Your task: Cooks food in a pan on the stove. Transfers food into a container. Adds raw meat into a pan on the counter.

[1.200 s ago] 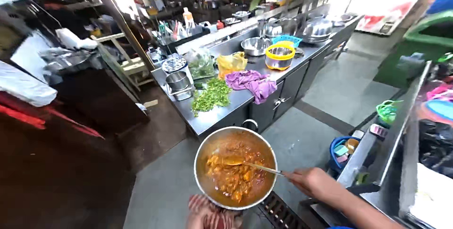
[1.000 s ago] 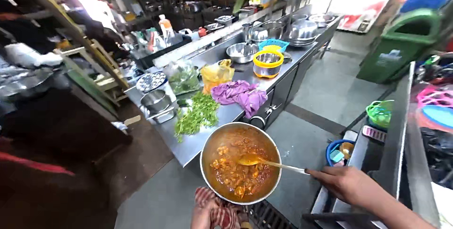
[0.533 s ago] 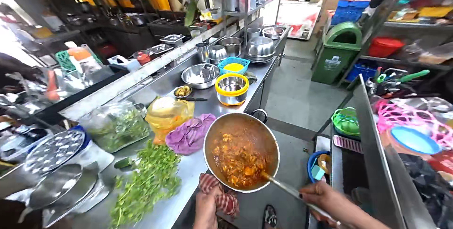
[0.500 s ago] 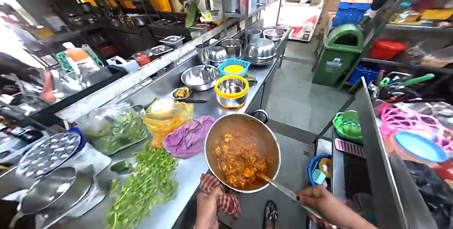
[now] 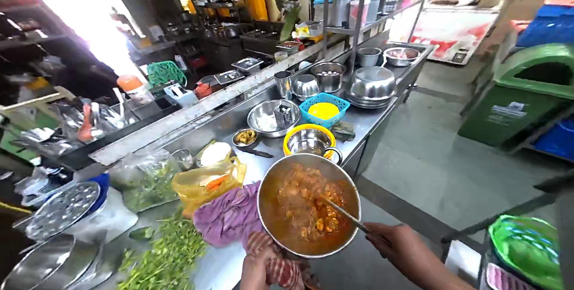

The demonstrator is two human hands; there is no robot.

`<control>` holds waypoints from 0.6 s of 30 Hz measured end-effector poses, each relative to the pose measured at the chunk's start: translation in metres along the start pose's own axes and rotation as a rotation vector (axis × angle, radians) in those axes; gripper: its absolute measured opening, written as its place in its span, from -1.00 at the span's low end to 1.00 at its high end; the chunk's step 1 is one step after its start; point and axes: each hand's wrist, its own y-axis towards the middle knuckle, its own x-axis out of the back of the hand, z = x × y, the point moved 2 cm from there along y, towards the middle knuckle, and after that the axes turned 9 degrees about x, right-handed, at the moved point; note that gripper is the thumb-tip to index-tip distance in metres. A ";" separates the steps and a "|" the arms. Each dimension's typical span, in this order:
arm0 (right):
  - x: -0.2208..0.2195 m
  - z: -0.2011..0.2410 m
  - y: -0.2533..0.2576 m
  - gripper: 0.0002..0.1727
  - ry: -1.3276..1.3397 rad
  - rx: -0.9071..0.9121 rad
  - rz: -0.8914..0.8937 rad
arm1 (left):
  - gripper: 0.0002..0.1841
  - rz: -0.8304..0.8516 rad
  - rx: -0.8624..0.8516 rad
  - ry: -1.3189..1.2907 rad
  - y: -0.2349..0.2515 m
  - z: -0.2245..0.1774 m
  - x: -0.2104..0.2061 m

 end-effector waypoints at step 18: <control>0.093 -0.059 0.285 -0.69 -0.333 0.182 -0.055 | -0.81 -0.179 -0.316 0.145 0.116 -0.166 -0.090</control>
